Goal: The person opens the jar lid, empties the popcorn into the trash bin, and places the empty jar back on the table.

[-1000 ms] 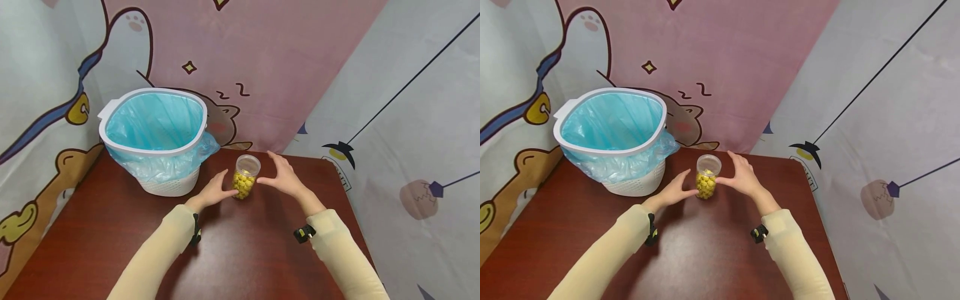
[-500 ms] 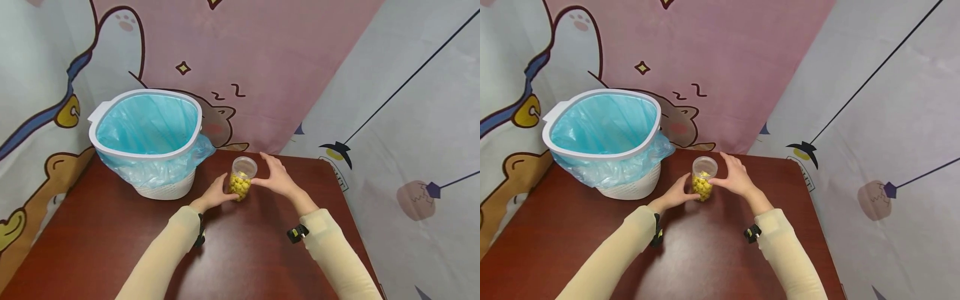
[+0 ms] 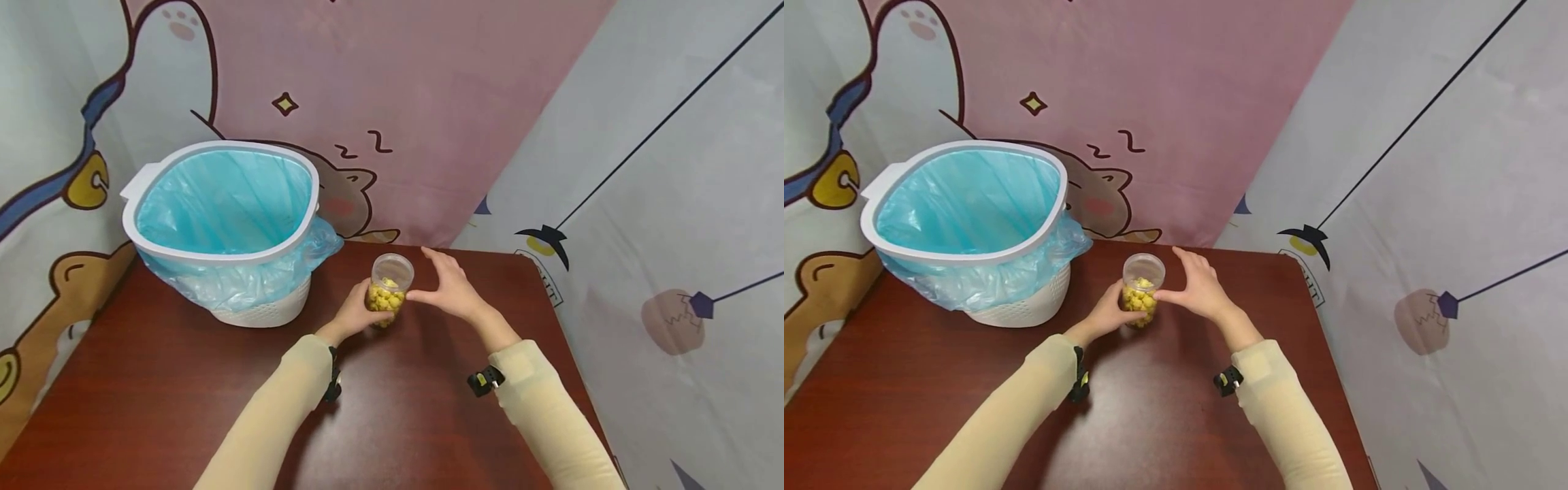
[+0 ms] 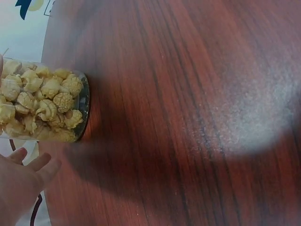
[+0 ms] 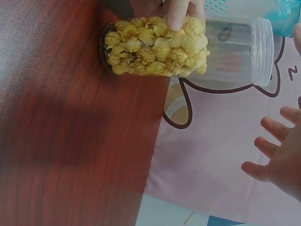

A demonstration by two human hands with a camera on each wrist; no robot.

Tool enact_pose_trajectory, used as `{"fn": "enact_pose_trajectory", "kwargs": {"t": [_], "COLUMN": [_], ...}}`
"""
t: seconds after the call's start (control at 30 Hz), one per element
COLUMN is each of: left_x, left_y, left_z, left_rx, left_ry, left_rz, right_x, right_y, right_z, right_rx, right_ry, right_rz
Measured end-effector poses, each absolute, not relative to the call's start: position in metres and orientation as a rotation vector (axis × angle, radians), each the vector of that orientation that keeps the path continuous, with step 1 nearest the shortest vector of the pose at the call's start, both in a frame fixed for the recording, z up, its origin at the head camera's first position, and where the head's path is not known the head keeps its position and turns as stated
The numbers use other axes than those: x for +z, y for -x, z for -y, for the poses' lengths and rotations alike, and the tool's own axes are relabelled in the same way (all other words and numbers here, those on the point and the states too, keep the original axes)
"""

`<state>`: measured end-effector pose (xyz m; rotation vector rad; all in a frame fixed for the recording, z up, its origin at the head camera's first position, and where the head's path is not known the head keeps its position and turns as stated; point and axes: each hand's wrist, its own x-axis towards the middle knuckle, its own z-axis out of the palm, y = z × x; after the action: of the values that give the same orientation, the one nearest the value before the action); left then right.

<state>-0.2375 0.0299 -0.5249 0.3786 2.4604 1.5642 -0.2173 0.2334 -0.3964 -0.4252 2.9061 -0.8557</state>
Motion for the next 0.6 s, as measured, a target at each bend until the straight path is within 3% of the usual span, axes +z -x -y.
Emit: {"fn": "enact_pose_trajectory", "kwargs": {"t": [0.6], "left_x": [-0.506], "left_y": [0.23], "left_z": [-0.028], "left_rx": [1.519], "left_ry": [-0.467], "left_rz": [-2.489], "right_x": [-0.391], "right_y": [0.213], "right_z": [-0.24], "right_rx": [-0.852], "right_ry": [0.46], "right_rz": [-2.903]}}
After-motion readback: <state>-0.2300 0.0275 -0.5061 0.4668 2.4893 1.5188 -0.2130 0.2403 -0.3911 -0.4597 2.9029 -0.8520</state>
